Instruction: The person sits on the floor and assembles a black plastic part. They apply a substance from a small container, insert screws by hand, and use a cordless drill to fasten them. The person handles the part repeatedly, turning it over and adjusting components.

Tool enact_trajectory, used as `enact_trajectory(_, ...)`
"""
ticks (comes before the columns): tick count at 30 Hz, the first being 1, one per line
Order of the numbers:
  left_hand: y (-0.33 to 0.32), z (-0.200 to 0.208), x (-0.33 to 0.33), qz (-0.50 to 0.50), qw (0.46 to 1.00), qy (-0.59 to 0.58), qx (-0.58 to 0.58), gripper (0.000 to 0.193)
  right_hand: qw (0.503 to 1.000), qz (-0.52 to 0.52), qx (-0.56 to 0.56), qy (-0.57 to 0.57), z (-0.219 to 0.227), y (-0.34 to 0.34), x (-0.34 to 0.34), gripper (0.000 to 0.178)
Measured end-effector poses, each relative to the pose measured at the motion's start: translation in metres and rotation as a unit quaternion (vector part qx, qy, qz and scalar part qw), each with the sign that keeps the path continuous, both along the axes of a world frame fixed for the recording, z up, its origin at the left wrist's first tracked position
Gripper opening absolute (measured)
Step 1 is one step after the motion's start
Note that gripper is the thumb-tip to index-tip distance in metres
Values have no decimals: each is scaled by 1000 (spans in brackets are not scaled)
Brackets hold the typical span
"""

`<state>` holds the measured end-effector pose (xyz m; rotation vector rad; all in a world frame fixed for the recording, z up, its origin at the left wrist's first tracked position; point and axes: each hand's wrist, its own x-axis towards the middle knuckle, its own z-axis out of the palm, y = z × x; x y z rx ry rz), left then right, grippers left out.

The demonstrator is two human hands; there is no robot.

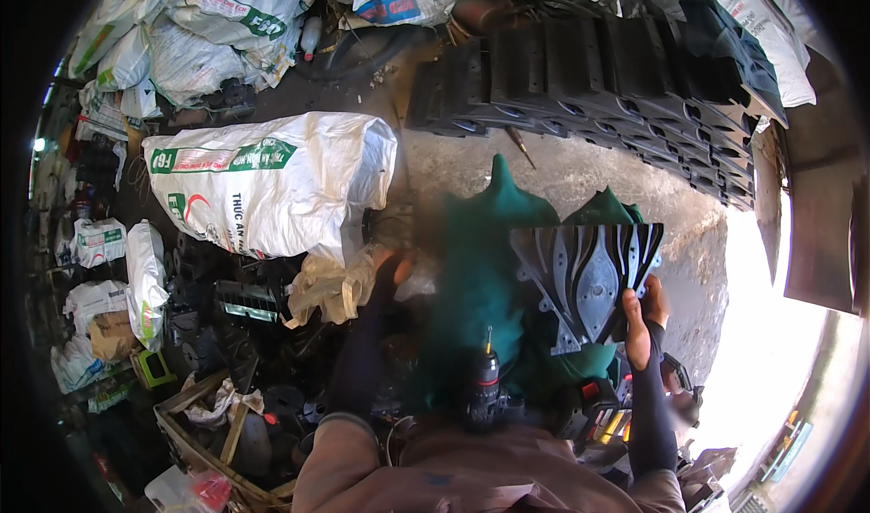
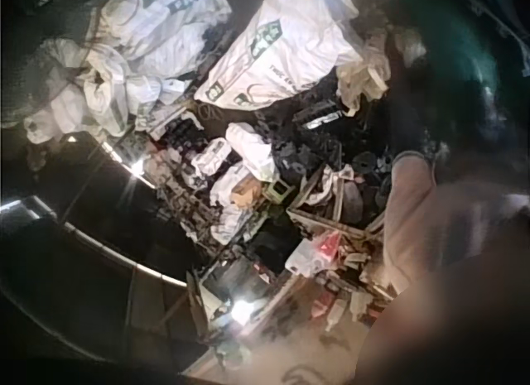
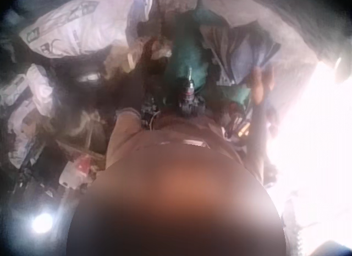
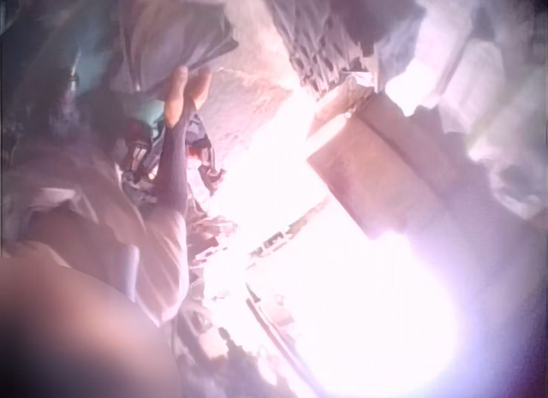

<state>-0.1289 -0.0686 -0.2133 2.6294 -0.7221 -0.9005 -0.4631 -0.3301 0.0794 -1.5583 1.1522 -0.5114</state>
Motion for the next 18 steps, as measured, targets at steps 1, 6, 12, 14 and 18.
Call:
enact_trajectory(1, -11, -10, 0, -14, 999, -4, 32, 43, 1000, 0, 5, 7, 0, -1, 3, 35)
enact_trajectory(6, -44, -51, 4, 13, 996, -38, 77, 44, 999, 11, 34, 38, 2, -6, -1, 37)
enact_trajectory(12, -60, -88, 27, 40, 990, -18, 134, 38, 996, 11, 84, 29, 0, -19, 2, 65)
enact_trajectory(14, -65, -87, 31, -15, 984, -32, 177, 34, 996, 12, 83, 32, 1, -23, 5, 65)
enact_trajectory(18, -61, -52, 46, 102, 987, -82, 97, 31, 996, 13, 84, 24, -3, -26, 6, 59)
